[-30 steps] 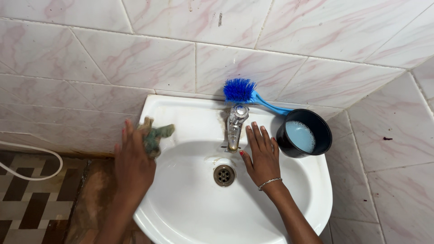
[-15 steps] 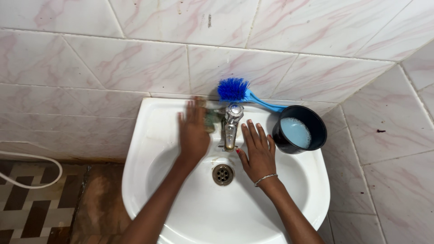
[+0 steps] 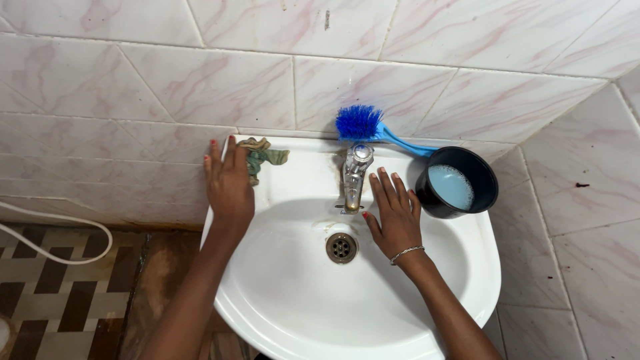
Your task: The person scrubs the interior basin and rim of a white bathroom sink using a small green scrubber. They repeatedly wipe around the drain and along the sides while a blue brush and a black cup with soapy water sit nearby.
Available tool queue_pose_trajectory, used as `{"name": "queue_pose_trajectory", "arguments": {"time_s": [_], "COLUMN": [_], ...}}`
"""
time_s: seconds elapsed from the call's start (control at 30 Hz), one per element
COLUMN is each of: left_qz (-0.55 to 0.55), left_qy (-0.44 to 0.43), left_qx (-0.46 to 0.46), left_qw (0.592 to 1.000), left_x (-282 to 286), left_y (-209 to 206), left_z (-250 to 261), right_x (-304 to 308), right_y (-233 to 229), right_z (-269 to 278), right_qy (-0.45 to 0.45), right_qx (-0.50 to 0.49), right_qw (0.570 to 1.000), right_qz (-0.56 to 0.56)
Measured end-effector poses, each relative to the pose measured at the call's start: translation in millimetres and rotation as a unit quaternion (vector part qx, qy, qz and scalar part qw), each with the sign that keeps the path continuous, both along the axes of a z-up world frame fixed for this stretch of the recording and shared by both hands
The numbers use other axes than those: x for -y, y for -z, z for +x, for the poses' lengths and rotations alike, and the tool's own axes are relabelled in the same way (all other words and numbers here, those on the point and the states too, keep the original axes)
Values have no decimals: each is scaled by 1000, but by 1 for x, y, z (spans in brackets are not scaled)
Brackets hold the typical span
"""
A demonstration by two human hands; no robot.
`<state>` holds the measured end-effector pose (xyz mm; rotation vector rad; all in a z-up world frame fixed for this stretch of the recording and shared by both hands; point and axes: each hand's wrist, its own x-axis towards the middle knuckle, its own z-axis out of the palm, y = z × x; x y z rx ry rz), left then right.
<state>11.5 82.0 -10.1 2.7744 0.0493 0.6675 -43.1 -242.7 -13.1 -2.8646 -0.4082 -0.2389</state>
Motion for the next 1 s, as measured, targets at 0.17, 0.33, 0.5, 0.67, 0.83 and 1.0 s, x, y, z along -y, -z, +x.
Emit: {"name": "queue_pose_trajectory", "arguments": {"time_s": [0.17,0.33,0.5,0.67,0.83,1.0], "left_qz": [-46,-124,-111,-68,-36,-8], "left_qy": [91,141,226,241,198,134], "left_qx": [3,-46,6,-22,-46,28], "left_qw": [995,981,968,968,978,991], "left_x": [22,54,95,121,61,-16], "left_y": [1,-2,-8,-5,-1,-13], "left_z": [-50,-85,-51,-42,-46,-31], "right_x": [1,-1,-3,-4,-2,-2], "right_y": [1,4,5,5,4,4], "right_z": [1,0,1,1,0,0], "right_qy": [2,4,12,14,6,5], "right_qx": [2,4,5,7,10,3], "right_qw": [1000,1000,1000,1000,1000,1000], "right_qz": [-3,-10,-10,-5,-5,-9]}}
